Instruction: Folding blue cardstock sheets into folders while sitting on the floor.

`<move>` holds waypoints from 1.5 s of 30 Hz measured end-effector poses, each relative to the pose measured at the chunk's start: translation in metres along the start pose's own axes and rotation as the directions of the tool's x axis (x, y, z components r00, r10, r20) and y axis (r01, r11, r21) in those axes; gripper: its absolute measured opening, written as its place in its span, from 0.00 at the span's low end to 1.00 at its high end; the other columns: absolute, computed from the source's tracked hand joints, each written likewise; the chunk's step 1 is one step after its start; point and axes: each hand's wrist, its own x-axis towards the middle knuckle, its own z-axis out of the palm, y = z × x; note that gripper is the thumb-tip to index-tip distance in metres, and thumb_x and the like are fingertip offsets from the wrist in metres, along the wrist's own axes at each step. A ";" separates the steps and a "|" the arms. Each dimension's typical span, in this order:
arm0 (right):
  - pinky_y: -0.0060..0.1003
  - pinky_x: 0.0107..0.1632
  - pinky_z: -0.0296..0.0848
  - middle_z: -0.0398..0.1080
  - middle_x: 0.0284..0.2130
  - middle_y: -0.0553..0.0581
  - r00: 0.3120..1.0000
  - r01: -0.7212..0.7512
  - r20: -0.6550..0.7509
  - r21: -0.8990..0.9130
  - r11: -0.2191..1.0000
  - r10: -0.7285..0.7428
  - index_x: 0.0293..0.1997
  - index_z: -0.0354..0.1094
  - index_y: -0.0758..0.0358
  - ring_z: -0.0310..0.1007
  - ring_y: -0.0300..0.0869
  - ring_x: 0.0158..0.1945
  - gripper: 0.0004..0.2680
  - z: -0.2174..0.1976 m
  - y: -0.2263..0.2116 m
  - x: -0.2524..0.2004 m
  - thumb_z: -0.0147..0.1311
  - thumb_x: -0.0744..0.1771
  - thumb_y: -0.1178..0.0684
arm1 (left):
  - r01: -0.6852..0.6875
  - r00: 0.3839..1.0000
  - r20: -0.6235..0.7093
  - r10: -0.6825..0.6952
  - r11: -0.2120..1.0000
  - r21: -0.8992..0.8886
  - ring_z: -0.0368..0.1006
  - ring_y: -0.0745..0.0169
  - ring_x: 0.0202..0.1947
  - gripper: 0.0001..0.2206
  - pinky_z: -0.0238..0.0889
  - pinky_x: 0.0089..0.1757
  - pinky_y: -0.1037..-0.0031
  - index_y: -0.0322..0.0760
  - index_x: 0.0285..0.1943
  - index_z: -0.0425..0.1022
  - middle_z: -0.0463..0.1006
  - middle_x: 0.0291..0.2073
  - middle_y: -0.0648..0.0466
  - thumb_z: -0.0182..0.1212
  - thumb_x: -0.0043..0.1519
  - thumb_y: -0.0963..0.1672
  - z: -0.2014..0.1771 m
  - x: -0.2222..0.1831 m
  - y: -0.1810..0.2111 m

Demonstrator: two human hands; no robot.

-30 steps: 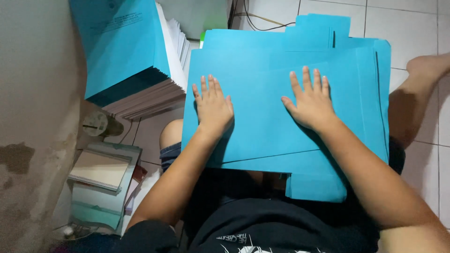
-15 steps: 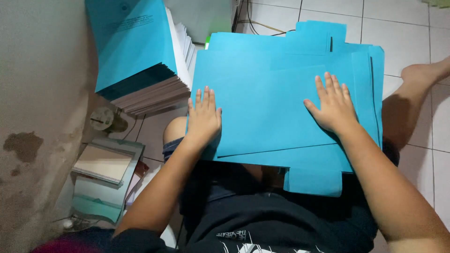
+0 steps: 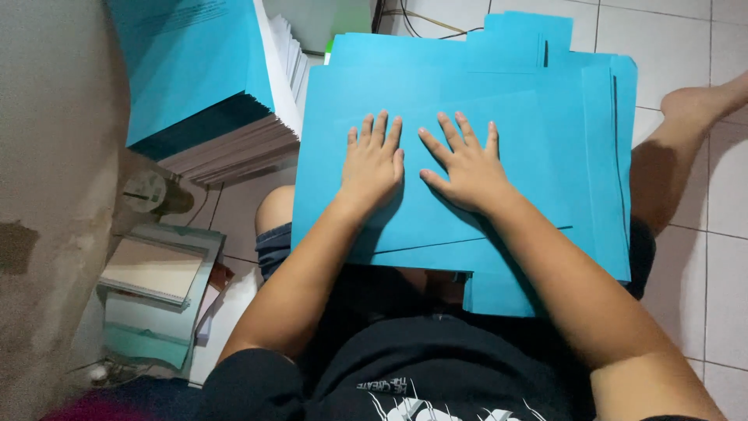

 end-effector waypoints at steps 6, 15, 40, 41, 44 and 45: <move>0.64 0.74 0.38 0.42 0.77 0.66 0.977 -0.190 -0.091 0.026 0.982 0.191 0.80 0.45 0.52 0.39 0.57 0.79 0.29 -0.001 0.080 -0.013 0.35 0.71 0.29 | 0.098 0.994 -0.053 -0.097 0.995 0.021 0.49 0.39 0.75 0.29 0.40 0.67 0.45 0.31 0.78 0.54 0.55 0.75 0.38 0.39 0.70 0.51 -0.008 -0.022 -0.030; 0.59 0.73 0.47 0.48 0.75 0.67 0.911 -0.376 -0.154 0.074 0.924 0.383 0.79 0.51 0.54 0.44 0.59 0.78 0.24 0.015 0.055 -0.137 0.34 0.73 0.37 | -0.120 0.991 0.064 0.116 0.992 0.049 0.50 0.25 0.73 0.49 0.47 0.64 0.41 0.40 0.79 0.54 0.53 0.73 0.28 0.53 0.55 0.68 -0.056 -0.122 0.014; 0.52 0.66 0.53 0.49 0.72 0.68 0.931 -0.001 -0.140 0.923 0.385 0.338 0.77 0.36 0.56 0.47 0.57 0.76 0.24 -0.089 -0.048 -0.082 0.39 0.70 0.55 | -0.274 0.800 -0.588 -0.121 0.798 -0.537 0.70 0.55 0.24 0.11 0.63 0.27 0.69 0.32 0.58 0.70 0.76 0.32 0.47 0.43 0.71 0.37 -0.139 -0.167 0.003; 0.57 0.71 0.44 0.44 0.76 0.67 0.945 -0.108 -0.092 0.818 0.565 0.314 0.77 0.29 0.49 0.37 0.57 0.80 0.24 -0.100 -0.075 -0.074 0.36 0.72 0.54 | -0.249 0.808 -0.549 -0.214 0.721 -0.647 0.65 0.57 0.20 0.11 0.59 0.26 0.70 0.33 0.60 0.67 0.71 0.27 0.47 0.39 0.75 0.41 -0.147 -0.168 0.002; 0.48 0.63 0.58 0.51 0.66 0.66 0.936 0.247 -0.343 0.796 0.552 0.076 0.77 0.32 0.58 0.53 0.51 0.62 0.24 -0.092 -0.102 -0.036 0.41 0.72 0.54 | -0.060 0.780 -0.436 -0.449 0.640 -0.766 0.72 0.55 0.24 0.14 0.64 0.27 0.67 0.40 0.56 0.70 0.78 0.32 0.50 0.41 0.73 0.48 -0.161 -0.165 -0.028; 0.48 0.63 0.58 0.51 0.66 0.66 0.938 0.248 -0.338 0.798 0.549 0.069 0.77 0.32 0.58 0.53 0.51 0.62 0.24 -0.100 -0.114 -0.020 0.41 0.72 0.54 | -0.052 0.777 -0.434 -0.456 0.640 -0.767 0.72 0.55 0.24 0.14 0.64 0.27 0.67 0.40 0.56 0.70 0.78 0.32 0.50 0.41 0.73 0.48 -0.170 -0.161 -0.045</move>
